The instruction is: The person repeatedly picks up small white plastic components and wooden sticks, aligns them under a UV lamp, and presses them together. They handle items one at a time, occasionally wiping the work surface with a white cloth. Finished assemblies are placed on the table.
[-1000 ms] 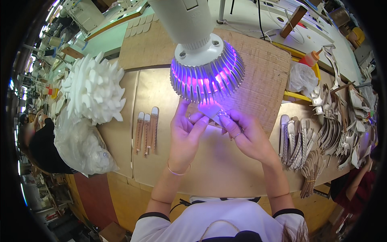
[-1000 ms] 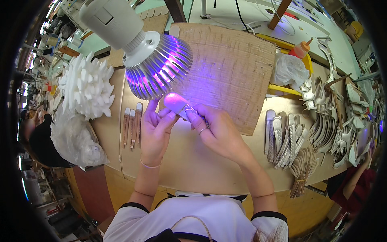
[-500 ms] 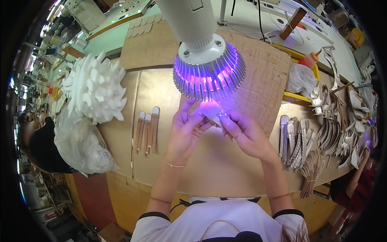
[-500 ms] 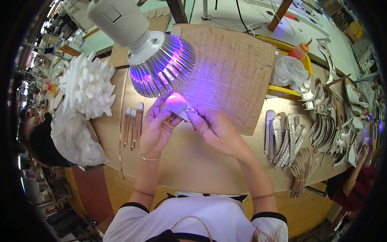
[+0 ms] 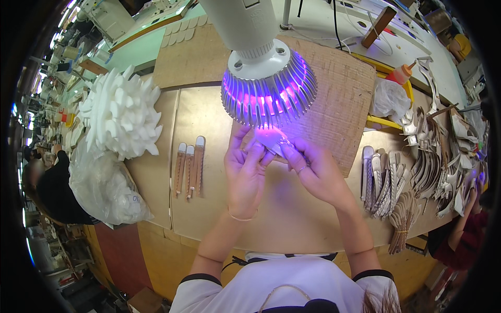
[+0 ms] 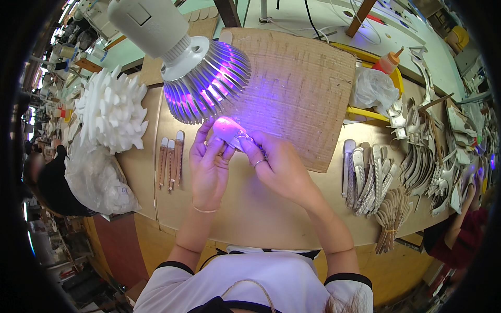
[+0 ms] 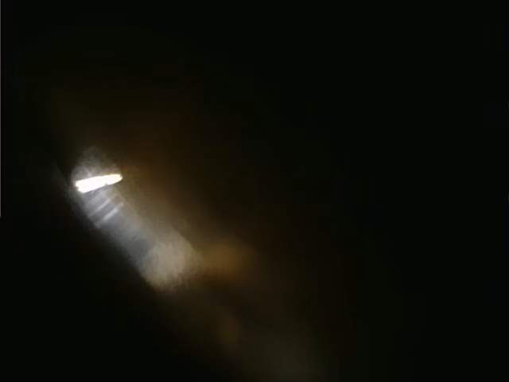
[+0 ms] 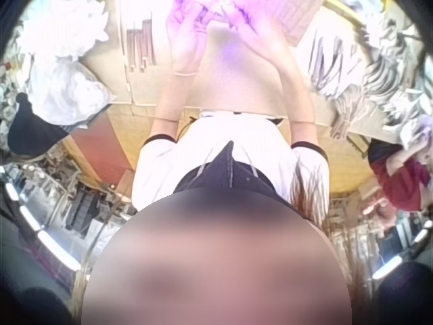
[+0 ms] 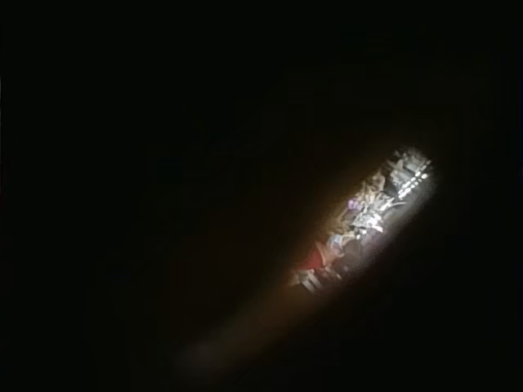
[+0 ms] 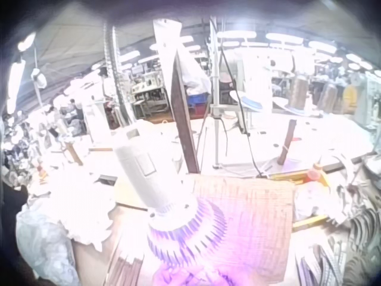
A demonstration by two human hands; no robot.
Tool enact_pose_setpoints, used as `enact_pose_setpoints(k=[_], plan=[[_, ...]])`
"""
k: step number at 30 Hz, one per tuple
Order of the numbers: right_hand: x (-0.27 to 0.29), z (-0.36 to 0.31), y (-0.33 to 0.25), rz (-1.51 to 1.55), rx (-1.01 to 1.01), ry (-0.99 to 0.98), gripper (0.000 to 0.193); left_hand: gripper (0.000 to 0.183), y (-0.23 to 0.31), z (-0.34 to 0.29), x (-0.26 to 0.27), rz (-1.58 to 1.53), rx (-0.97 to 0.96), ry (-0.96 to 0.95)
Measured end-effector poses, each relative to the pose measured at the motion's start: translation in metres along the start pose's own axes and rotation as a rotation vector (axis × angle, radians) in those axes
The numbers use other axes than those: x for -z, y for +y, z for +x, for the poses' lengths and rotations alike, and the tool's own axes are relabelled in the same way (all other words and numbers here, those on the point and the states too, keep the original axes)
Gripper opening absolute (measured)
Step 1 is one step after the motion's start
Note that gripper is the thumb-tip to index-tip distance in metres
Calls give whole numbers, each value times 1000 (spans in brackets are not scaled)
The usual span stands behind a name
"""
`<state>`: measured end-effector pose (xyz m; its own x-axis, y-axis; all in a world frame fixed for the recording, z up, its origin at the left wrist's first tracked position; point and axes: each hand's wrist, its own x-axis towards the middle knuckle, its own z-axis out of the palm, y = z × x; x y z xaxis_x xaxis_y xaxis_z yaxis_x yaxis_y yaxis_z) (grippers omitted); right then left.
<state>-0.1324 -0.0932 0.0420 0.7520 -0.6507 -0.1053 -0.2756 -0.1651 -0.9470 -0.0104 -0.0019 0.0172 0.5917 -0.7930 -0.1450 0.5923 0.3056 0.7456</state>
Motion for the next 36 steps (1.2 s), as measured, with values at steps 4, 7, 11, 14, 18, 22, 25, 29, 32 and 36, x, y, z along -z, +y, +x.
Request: enact_pose_setpoints(k=[4, 7, 11, 14, 18, 22, 25, 29, 32, 36], plan=[[-4, 0, 4, -127, 55, 60, 19, 38, -5, 9, 10, -205, 149, 70], [-11, 3, 9, -425, 285, 205, 16, 34, -4, 17, 22, -450, 342, 50], [-11, 3, 13, -450, 296, 190, 15, 32, -7, 16, 22, -310, 298, 81], [-8, 2, 12, -318, 230, 139, 17, 30, -9, 10, 14, -53, 68, 27], [-1, 3, 9, -197, 135, 42, 20, 29, -5, 8, 6, -4, -10, 20], [0, 4, 13, -46, 83, 7, 23, 30, -3, 7, 3, 21, -7, 24], [-2, 5, 18, 31, 44, -4, 25, 31, -2, 5, 2, 59, -13, 2], [-1, 5, 20, 68, 27, -13, 28, 30, -4, 2, 0, 97, -66, 17], [-1, 4, 18, 102, 37, -13, 27, 28, -4, 1, -1, 30, -103, -43], [-2, 2, 17, 128, 68, 1, 23, 28, -6, 3, -1, -110, 37, 97]])
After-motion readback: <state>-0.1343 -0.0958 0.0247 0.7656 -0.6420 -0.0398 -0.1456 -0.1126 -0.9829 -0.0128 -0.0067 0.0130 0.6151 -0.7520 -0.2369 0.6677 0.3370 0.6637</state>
